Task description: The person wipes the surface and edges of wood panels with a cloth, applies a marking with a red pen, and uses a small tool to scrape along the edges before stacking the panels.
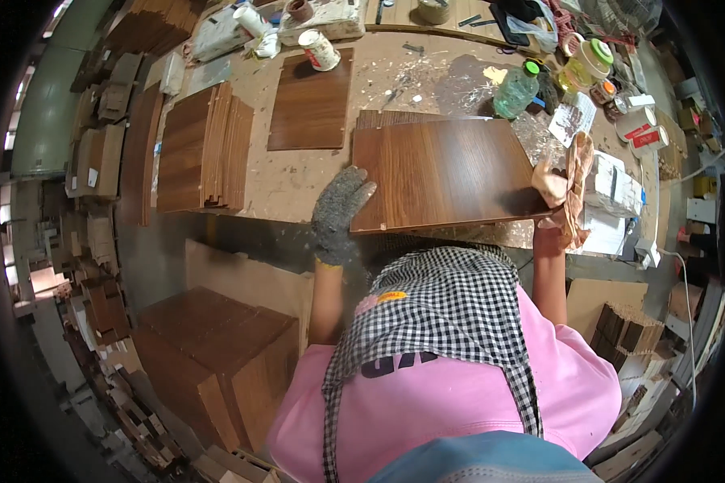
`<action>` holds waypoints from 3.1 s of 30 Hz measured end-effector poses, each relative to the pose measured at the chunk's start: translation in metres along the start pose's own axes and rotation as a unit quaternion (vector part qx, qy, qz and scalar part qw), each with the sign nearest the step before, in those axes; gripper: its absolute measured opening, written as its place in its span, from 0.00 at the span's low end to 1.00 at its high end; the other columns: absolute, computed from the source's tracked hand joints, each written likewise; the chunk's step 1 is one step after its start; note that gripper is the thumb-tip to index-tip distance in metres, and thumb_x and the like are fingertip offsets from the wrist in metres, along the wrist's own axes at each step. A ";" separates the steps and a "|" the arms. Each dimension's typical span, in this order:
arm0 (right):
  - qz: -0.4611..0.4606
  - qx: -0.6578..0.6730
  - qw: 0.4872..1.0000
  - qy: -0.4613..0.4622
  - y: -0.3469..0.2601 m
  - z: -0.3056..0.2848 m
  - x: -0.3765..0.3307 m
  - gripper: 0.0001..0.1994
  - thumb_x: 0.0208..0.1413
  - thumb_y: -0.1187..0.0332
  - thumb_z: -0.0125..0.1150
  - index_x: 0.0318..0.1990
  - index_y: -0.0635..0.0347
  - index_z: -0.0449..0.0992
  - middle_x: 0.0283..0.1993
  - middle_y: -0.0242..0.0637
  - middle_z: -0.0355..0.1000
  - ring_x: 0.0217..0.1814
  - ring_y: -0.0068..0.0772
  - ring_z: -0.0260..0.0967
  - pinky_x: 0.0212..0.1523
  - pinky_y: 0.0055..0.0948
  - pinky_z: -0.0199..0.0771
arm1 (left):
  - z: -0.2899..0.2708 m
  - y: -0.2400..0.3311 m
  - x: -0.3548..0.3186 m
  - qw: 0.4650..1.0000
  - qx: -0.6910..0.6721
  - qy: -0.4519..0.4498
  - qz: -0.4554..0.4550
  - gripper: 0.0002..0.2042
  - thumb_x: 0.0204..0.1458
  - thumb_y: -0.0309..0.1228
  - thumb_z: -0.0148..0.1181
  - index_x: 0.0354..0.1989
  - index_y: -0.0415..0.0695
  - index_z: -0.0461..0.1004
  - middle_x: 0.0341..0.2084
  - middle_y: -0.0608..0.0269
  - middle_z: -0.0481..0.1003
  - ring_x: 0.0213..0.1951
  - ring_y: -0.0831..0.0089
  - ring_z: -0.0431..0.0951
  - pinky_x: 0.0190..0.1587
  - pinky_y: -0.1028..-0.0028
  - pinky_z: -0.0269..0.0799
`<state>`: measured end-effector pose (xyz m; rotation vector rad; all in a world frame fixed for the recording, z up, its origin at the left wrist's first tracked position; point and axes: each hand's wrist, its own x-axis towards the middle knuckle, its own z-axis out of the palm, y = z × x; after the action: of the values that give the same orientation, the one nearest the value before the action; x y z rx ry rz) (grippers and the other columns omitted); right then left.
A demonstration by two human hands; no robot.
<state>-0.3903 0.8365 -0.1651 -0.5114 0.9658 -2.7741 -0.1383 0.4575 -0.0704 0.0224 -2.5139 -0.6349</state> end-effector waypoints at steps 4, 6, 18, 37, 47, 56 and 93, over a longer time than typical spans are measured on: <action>0.095 0.025 0.994 0.038 0.036 -0.018 -0.036 0.20 0.66 0.58 0.48 0.59 0.58 0.66 0.48 0.43 0.68 0.43 0.40 0.75 0.45 0.40 0.80 | 0.039 -0.026 -0.046 0.995 0.062 0.017 -0.072 0.18 0.53 0.24 0.64 0.54 0.42 0.79 0.50 0.49 0.77 0.54 0.53 0.77 0.58 0.64 0.73; 0.134 0.030 0.988 0.067 0.041 -0.021 -0.045 0.20 0.67 0.53 0.47 0.52 0.59 0.72 0.36 0.40 0.73 0.38 0.39 0.76 0.39 0.39 0.82 | 0.044 -0.013 -0.054 0.990 0.065 0.025 -0.123 0.19 0.55 0.23 0.61 0.57 0.41 0.76 0.49 0.48 0.77 0.52 0.55 0.78 0.57 0.66 0.74; 0.245 -0.563 0.738 -0.281 0.087 0.144 -0.006 0.30 0.59 0.49 0.62 0.60 0.65 0.69 0.58 0.49 0.72 0.56 0.45 0.73 0.58 0.45 0.74 | 0.084 0.007 -0.109 0.828 -0.194 0.070 -0.522 0.22 0.68 0.46 0.48 0.50 0.36 0.73 0.40 0.52 0.79 0.42 0.62 0.80 0.39 0.67 0.82; -0.069 -0.559 0.633 -0.531 0.202 0.213 -0.047 0.29 0.56 0.69 0.55 0.67 0.55 0.65 0.71 0.46 0.60 0.75 0.44 0.55 0.71 0.45 0.58 | 0.100 -0.052 -0.179 0.914 0.091 -0.224 -0.327 0.18 0.54 0.31 0.59 0.52 0.37 0.73 0.47 0.44 0.77 0.53 0.54 0.77 0.54 0.60 0.74; -0.015 -0.785 0.617 0.051 0.049 -0.032 0.036 0.14 0.58 0.67 0.58 0.49 0.65 0.74 0.42 0.55 0.75 0.46 0.61 0.74 0.45 0.47 0.73 | 0.059 0.001 -0.075 0.715 -0.287 0.056 -0.635 0.17 0.64 0.41 0.56 0.48 0.38 0.71 0.26 0.48 0.80 0.20 0.59 0.80 0.21 0.67 0.75; -0.279 -0.782 0.551 -0.084 0.031 0.043 0.210 0.18 0.52 0.63 0.68 0.49 0.56 0.73 0.45 0.45 0.73 0.49 0.54 0.72 0.48 0.46 0.73 | 0.071 -0.037 -0.060 0.945 0.140 0.068 -0.288 0.17 0.65 0.35 0.51 0.53 0.36 0.74 0.51 0.43 0.76 0.54 0.49 0.74 0.57 0.59 0.69; -0.180 -0.780 0.566 -0.196 0.101 0.112 0.242 0.15 0.48 0.68 0.67 0.42 0.55 0.70 0.40 0.43 0.73 0.46 0.53 0.72 0.42 0.47 0.72 | 0.073 -0.051 -0.009 0.916 0.133 -0.069 -0.372 0.19 0.66 0.38 0.49 0.58 0.38 0.74 0.48 0.40 0.77 0.49 0.48 0.78 0.55 0.60 0.73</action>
<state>-0.5698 0.6311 -0.0825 -1.4344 3.0913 -0.9152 -0.1736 0.4454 -0.1519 1.1099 -2.6739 -0.5717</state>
